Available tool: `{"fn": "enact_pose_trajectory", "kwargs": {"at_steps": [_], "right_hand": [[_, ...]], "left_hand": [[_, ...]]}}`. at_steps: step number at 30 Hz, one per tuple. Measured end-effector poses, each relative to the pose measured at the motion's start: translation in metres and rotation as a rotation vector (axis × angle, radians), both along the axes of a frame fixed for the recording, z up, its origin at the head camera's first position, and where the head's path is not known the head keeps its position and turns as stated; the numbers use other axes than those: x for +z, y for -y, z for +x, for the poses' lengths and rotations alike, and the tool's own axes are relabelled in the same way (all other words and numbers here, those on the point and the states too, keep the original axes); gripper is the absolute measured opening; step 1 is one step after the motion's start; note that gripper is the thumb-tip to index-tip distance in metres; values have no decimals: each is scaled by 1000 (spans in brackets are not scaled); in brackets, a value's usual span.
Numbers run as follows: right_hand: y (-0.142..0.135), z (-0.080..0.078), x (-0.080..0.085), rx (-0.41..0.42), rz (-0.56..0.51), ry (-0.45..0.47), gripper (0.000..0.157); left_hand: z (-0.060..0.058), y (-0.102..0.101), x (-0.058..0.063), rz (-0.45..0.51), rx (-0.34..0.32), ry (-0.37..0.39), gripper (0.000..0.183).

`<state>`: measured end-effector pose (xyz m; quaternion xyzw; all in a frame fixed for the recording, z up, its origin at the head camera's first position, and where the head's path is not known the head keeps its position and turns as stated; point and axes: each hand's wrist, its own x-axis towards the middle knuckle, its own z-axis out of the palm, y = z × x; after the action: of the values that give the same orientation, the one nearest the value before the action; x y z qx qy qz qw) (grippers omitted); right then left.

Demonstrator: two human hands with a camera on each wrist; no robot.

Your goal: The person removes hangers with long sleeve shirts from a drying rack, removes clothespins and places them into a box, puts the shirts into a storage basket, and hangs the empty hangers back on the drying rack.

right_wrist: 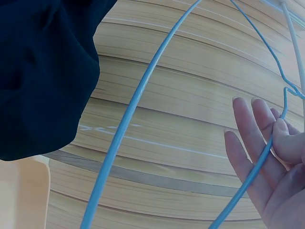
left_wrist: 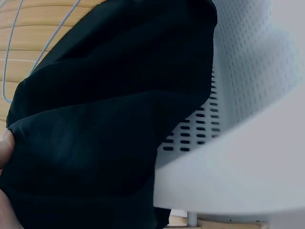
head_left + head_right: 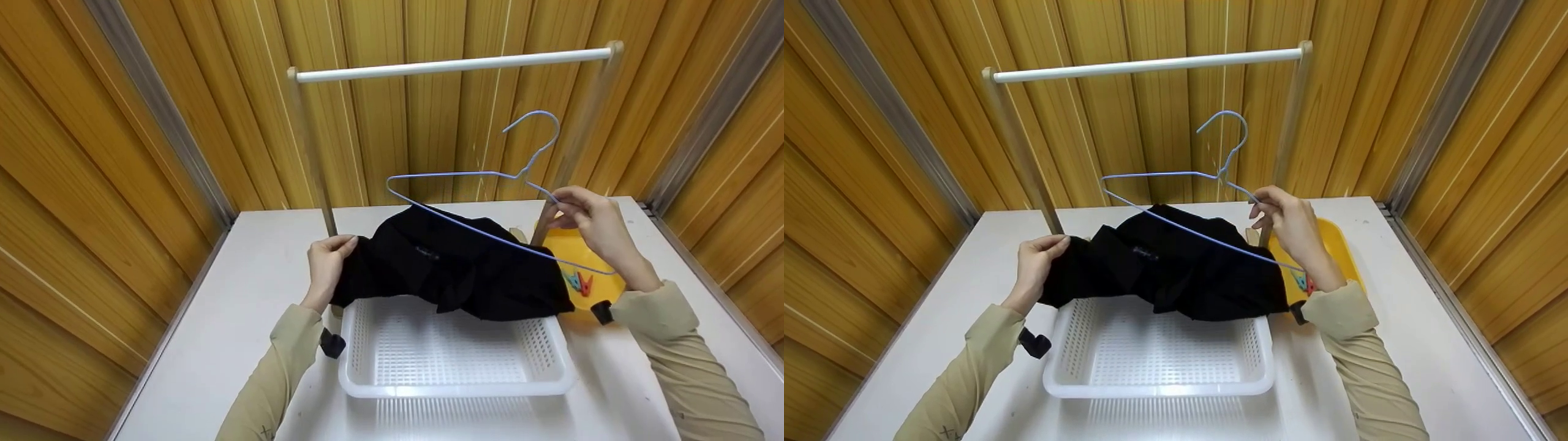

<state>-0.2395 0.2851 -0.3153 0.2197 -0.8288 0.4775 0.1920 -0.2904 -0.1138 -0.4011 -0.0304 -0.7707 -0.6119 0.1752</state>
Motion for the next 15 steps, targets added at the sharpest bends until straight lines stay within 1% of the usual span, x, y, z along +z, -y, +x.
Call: {"fn": "enact_pose_trajectory", "kwargs": {"at_steps": [2, 6, 8, 10, 12, 15], "right_hand": [[1, 0, 0, -16, 7, -8, 17], [1, 0, 1, -40, 7, -16, 16], [2, 1, 1, -51, 4, -18, 16], [2, 0, 1, -68, 8, -24, 15], [1, -1, -1, -82, 11, -27, 15], [-3, -6, -7, -96, 11, -25, 15]], "left_hand": [[5, -4, 8, 3, -8, -19, 10], [21, -16, 32, -5, -38, -70, 10], [25, -23, 42, -9, -58, -103, 9], [23, -29, 44, -19, -81, -137, 8], [18, -35, 42, -23, -111, -157, 8], [11, -44, 39, -30, -157, -191, 8]]}}
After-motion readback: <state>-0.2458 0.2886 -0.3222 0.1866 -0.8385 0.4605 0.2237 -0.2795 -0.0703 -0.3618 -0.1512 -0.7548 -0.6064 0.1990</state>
